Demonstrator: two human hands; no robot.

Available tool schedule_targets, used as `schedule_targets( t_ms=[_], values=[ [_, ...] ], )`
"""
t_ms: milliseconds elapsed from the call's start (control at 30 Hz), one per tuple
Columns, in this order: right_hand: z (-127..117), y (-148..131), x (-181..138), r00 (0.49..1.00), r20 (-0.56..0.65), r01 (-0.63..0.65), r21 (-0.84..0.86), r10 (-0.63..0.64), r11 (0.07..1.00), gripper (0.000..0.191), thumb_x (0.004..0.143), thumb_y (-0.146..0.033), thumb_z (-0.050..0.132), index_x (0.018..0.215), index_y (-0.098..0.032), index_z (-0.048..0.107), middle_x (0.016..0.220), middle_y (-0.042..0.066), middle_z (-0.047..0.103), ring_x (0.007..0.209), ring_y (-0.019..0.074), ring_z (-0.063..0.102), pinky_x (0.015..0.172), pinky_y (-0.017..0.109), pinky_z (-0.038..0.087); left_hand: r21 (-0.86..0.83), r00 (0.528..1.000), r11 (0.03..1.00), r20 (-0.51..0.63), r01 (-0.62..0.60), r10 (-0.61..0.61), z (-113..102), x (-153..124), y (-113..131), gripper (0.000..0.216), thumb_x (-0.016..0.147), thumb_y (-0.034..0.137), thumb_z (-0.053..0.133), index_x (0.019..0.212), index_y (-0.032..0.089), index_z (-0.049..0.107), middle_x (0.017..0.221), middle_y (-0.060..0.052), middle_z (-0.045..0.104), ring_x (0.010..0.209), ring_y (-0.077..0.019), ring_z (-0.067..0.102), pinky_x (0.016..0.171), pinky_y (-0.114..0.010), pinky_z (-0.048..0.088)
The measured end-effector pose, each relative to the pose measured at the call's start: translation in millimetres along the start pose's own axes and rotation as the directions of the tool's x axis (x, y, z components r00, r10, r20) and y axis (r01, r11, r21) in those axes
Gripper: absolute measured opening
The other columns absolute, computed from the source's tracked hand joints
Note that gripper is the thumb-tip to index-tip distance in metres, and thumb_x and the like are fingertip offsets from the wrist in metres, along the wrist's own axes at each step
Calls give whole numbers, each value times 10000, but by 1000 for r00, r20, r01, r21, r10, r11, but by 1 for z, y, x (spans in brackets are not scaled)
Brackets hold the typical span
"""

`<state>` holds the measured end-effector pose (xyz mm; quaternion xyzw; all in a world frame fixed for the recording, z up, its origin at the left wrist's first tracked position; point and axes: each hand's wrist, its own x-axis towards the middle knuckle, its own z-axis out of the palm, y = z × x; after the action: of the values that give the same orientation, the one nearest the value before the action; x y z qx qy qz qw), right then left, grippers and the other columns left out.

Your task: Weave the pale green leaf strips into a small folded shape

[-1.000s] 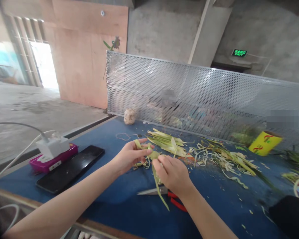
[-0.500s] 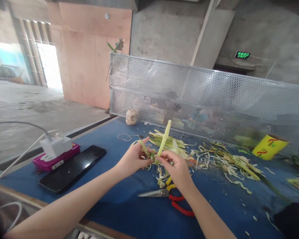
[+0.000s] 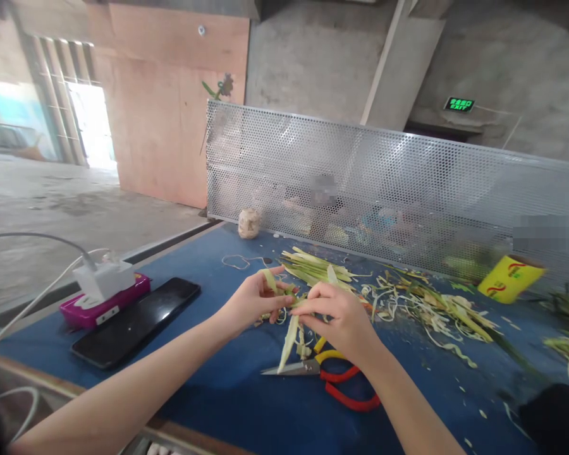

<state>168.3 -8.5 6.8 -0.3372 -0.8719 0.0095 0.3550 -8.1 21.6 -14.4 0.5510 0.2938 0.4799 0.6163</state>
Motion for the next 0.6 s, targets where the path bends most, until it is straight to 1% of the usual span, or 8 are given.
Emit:
schedule_targets(
  t_ms=[67, 167, 267, 333, 367, 433, 500, 600],
  values=[
    [0, -2, 1, 1000, 9, 11, -32, -11, 999, 152, 798, -250, 535, 788, -244, 686, 627, 9, 589, 584, 132, 511, 569, 271, 413, -20, 1000, 1000, 8, -20, 20, 0, 1, -1, 742, 538, 212, 756, 1169, 133, 374, 820, -32, 643, 384, -41, 486, 373, -187, 384],
    [4, 0, 0, 994, -57, -99, -66, 95, 993, 148, 794, -273, 538, 724, -235, 662, 555, -10, 584, 542, 135, 509, 606, 304, 419, 13, 999, 999, 27, -43, 43, 0, 0, -2, 743, 553, 182, 739, 1188, 133, 357, 845, -35, 629, 389, -29, 469, 374, -180, 382],
    [7, 5, 1, 975, -110, -192, -2, 190, 981, 147, 770, -307, 555, 680, -222, 635, 647, 15, 614, 651, 168, 563, 675, 336, 437, 62, 996, 997, 73, -51, 46, 1, -2, -2, 754, 593, 151, 700, 1239, 137, 311, 917, -57, 603, 453, -36, 492, 414, -186, 408],
    [8, 9, 2, 961, -101, -253, 66, 259, 965, 154, 751, -327, 565, 662, -214, 621, 747, 38, 632, 753, 195, 579, 680, 329, 449, 88, 993, 995, 115, -46, 36, 2, -3, -3, 793, 608, 141, 682, 1282, 141, 262, 959, -76, 586, 508, -53, 514, 437, -195, 418],
    [9, 11, 2, 948, -89, -298, 90, 306, 950, 159, 744, -334, 568, 657, -209, 614, 760, 41, 633, 766, 201, 580, 670, 322, 453, 107, 990, 993, 136, -44, 29, 2, -4, -3, 812, 613, 140, 675, 1299, 147, 240, 982, -84, 580, 530, -60, 521, 448, -201, 421],
    [12, 12, 3, 909, -68, -402, 129, 412, 907, 175, 738, -348, 565, 652, -200, 597, 710, 33, 627, 707, 195, 583, 628, 306, 456, 151, 987, 987, 156, -52, 28, 2, -5, -4, 828, 615, 138, 669, 1314, 157, 225, 1018, -97, 574, 594, -79, 541, 491, -213, 431],
    [16, 11, 3, 870, -61, -471, 197, 490, 860, 199, 731, -366, 565, 637, -191, 573, 632, 18, 606, 619, 177, 572, 573, 288, 450, 188, 987, 980, 154, -67, 38, 1, -5, -4, 829, 610, 123, 665, 1315, 157, 230, 1020, -99, 578, 680, -104, 561, 560, -230, 442],
    [20, 6, 1, 847, -96, -478, 296, 524, 827, 217, 720, -378, 575, 626, -187, 535, 570, -2, 555, 548, 148, 537, 508, 260, 430, 177, 985, 982, 170, -63, 32, 3, -7, 0, 844, 603, 83, 648, 1321, 160, 211, 994, -85, 588, 745, -120, 566, 634, -248, 437]
  ],
)
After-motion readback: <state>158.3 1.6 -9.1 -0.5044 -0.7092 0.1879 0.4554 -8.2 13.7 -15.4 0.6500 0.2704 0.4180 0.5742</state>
